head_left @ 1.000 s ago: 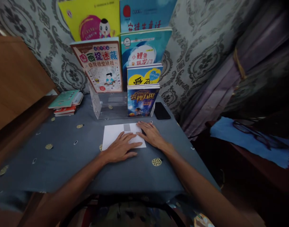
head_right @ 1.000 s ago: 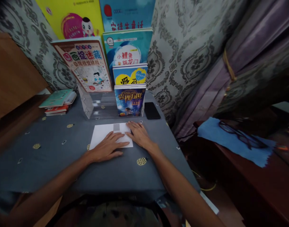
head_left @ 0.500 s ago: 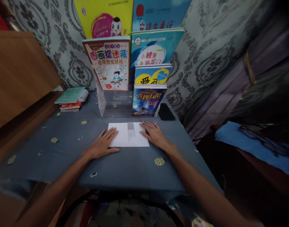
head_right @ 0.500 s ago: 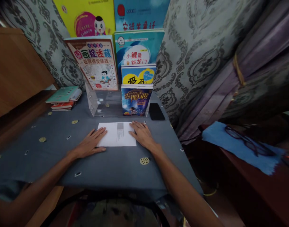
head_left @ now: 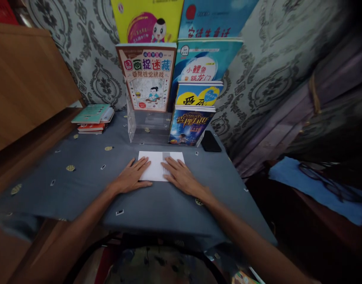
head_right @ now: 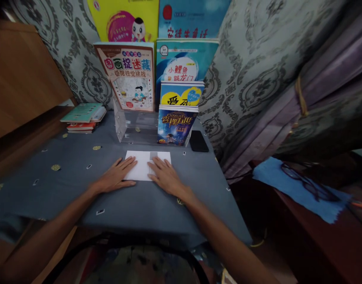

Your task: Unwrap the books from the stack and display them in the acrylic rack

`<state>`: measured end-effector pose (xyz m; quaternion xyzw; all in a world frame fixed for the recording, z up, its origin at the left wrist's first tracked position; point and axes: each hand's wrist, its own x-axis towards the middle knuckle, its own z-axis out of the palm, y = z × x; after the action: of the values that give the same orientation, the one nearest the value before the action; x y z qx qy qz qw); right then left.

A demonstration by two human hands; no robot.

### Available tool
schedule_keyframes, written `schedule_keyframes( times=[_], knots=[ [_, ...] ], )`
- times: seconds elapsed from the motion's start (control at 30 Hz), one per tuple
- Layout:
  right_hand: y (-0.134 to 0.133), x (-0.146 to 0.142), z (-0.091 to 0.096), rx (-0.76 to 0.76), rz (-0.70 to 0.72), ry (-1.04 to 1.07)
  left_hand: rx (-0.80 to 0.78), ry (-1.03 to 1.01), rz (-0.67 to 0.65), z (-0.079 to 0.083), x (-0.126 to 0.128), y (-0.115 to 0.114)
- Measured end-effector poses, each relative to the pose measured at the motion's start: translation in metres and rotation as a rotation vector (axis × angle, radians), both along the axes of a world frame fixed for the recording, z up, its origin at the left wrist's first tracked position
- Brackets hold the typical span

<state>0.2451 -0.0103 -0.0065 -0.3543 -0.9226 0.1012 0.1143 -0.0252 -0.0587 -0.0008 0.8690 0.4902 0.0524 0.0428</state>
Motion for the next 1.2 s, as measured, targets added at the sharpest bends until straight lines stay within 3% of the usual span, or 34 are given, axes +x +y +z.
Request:
schedule_keyframes(
  times=[0.13,0.27,0.43,0.7,0.9,1.07,1.2],
  knots=[
    [0.024,0.019,0.0,-0.001,-0.139,-0.045,0.026,-0.004,0.014,-0.001,0.001,-0.001],
    [0.034,0.02,0.0,0.015,-0.193,-0.053,0.09,0.051,0.029,0.005,0.007,-0.002],
    [0.029,0.016,0.004,0.019,-0.207,-0.047,0.144,0.211,-0.041,0.02,0.027,-0.009],
    [0.016,0.022,0.009,0.052,-0.205,-0.008,0.059,0.365,-0.159,0.041,0.065,-0.029],
    [0.019,0.028,0.005,0.046,-0.188,0.169,0.081,0.492,-0.133,0.049,0.093,-0.027],
    [0.02,0.034,0.011,-0.102,-0.167,0.426,0.076,0.402,-0.091,0.049,0.085,-0.021],
    [0.02,0.041,0.02,-0.318,-0.211,0.584,-0.036,0.097,0.049,0.055,0.062,-0.015]
  ],
)
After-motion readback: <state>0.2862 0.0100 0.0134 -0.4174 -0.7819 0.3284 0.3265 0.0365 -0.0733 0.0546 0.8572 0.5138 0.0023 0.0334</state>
